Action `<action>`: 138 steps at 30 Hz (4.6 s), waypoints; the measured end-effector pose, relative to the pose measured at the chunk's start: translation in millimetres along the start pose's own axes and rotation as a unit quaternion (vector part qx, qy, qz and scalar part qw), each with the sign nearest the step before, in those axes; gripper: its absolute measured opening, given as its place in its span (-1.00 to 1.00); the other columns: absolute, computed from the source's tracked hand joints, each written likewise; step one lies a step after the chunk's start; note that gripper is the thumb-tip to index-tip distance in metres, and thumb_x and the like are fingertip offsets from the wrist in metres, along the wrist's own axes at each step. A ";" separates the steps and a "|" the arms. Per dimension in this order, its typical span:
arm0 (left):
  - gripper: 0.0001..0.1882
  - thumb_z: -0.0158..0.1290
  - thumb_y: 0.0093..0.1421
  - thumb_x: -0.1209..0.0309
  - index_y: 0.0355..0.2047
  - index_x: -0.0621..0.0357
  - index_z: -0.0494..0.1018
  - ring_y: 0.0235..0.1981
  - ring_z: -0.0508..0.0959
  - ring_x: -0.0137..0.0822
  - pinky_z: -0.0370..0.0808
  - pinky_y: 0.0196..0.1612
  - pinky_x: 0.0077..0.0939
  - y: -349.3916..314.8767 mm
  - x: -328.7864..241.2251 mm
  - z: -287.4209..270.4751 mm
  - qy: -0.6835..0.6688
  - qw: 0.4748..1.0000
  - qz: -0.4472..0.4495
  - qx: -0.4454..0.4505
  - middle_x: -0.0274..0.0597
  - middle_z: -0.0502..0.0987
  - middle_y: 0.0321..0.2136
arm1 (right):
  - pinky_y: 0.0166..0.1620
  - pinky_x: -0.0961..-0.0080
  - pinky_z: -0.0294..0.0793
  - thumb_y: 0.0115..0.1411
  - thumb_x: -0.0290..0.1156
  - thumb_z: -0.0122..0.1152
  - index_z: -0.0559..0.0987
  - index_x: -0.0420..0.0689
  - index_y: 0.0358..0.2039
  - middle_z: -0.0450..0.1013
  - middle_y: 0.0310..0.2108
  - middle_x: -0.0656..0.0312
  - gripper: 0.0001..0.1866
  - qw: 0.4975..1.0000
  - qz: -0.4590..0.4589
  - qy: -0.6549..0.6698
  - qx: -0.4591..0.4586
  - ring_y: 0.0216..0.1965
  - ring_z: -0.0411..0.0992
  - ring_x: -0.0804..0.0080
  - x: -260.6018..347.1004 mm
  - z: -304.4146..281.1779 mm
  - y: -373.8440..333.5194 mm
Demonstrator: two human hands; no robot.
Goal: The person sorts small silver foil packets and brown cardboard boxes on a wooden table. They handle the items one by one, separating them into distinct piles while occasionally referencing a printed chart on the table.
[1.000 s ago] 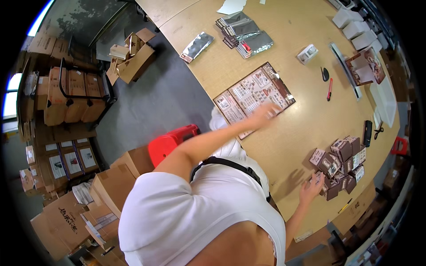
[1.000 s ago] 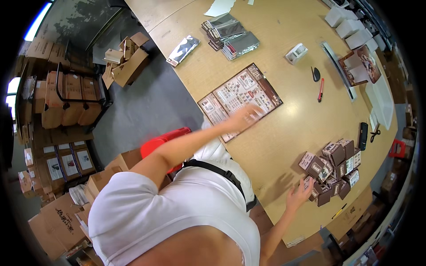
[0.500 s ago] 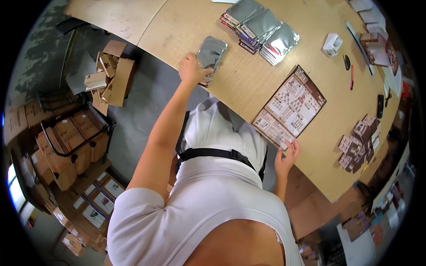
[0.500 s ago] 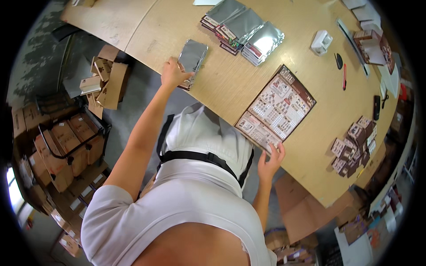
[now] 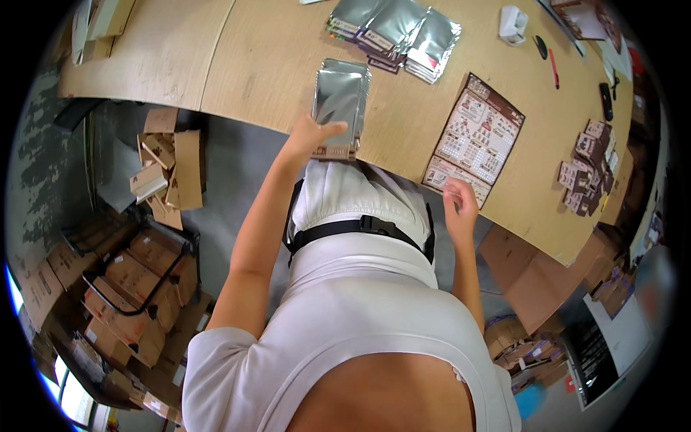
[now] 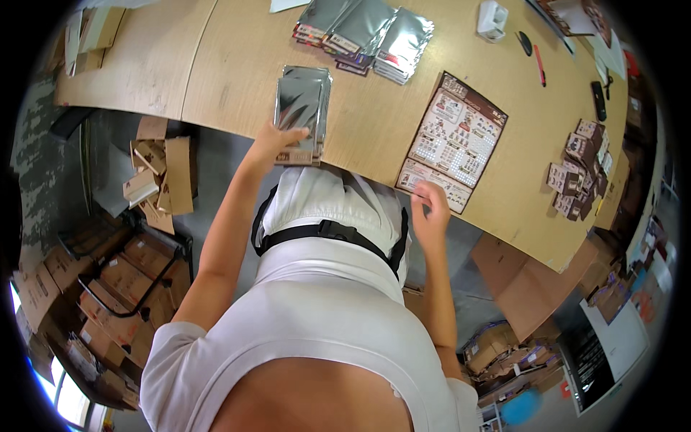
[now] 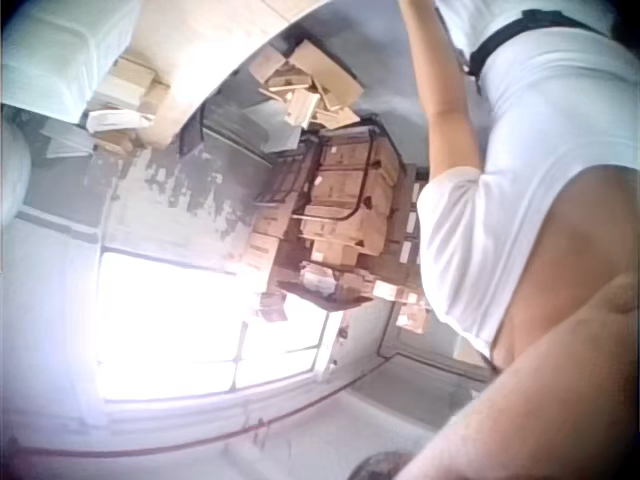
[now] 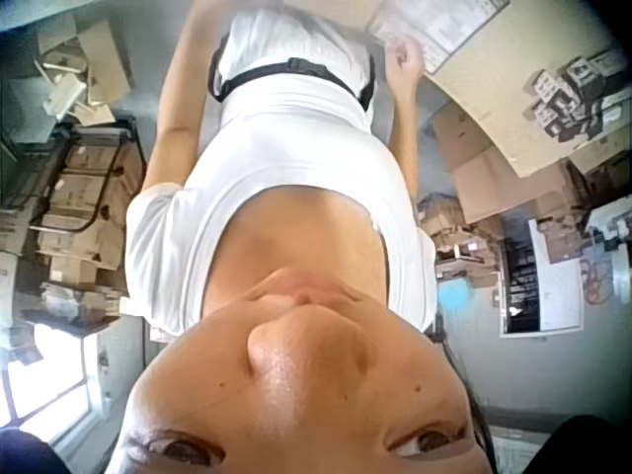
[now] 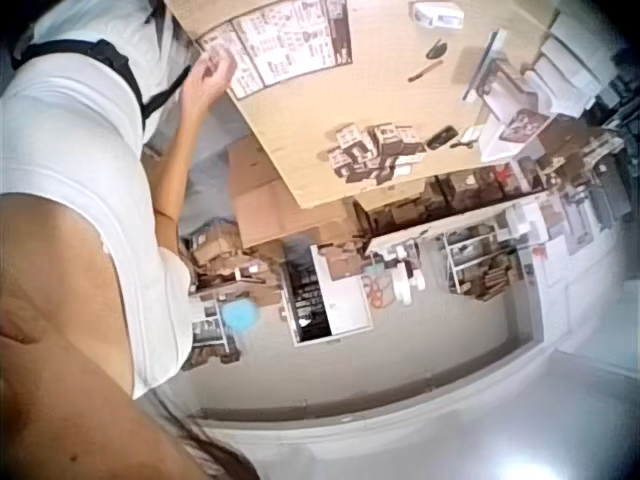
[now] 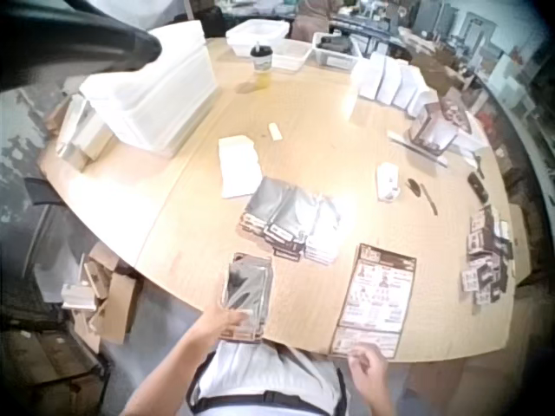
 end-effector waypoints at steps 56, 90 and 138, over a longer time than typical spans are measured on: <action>-0.71 0.02 -0.03 0.59 -0.25 0.24 0.27 -0.53 0.43 -0.49 0.42 -0.52 -0.56 -76.1 -106.4 121.2 -0.234 0.945 -0.110 0.200 -0.27 0.38 -0.46 | -0.66 0.80 0.21 0.09 -0.44 0.07 0.34 -0.13 -0.52 0.35 -0.60 0.35 -0.88 0.926 0.039 0.374 0.042 -0.61 0.29 0.71 89.0 -4.8 79.1; -0.70 -0.06 0.05 0.56 -0.16 0.30 0.24 -0.38 0.50 -0.27 0.51 -0.34 -0.37 -70.0 -88.1 127.8 -0.275 0.929 -0.134 0.208 -0.11 0.42 -0.36 | -0.63 0.85 0.17 0.06 -0.38 0.12 0.42 -0.09 -0.58 0.36 -0.64 0.42 -0.86 0.844 0.158 0.510 -0.048 -0.66 0.24 0.77 59.6 1.9 75.9; -0.59 -0.05 -0.14 0.78 -0.19 0.39 0.28 -0.34 0.50 -0.26 0.46 -0.28 -0.46 -68.5 -89.8 136.5 -0.178 0.947 -0.092 0.250 -0.02 0.43 -0.32 | -0.39 0.74 0.38 0.09 -0.43 0.07 0.48 -0.10 -0.47 0.45 -0.50 0.40 -0.95 0.767 0.116 0.630 -0.023 -0.44 0.40 0.68 43.6 10.0 72.0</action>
Point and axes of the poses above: each hand's wrist, its own y-axis towards the middle knuckle, its own z-axis out of the palm, x = y × z, the point moved 8 cm from there along y, towards the middle knuckle
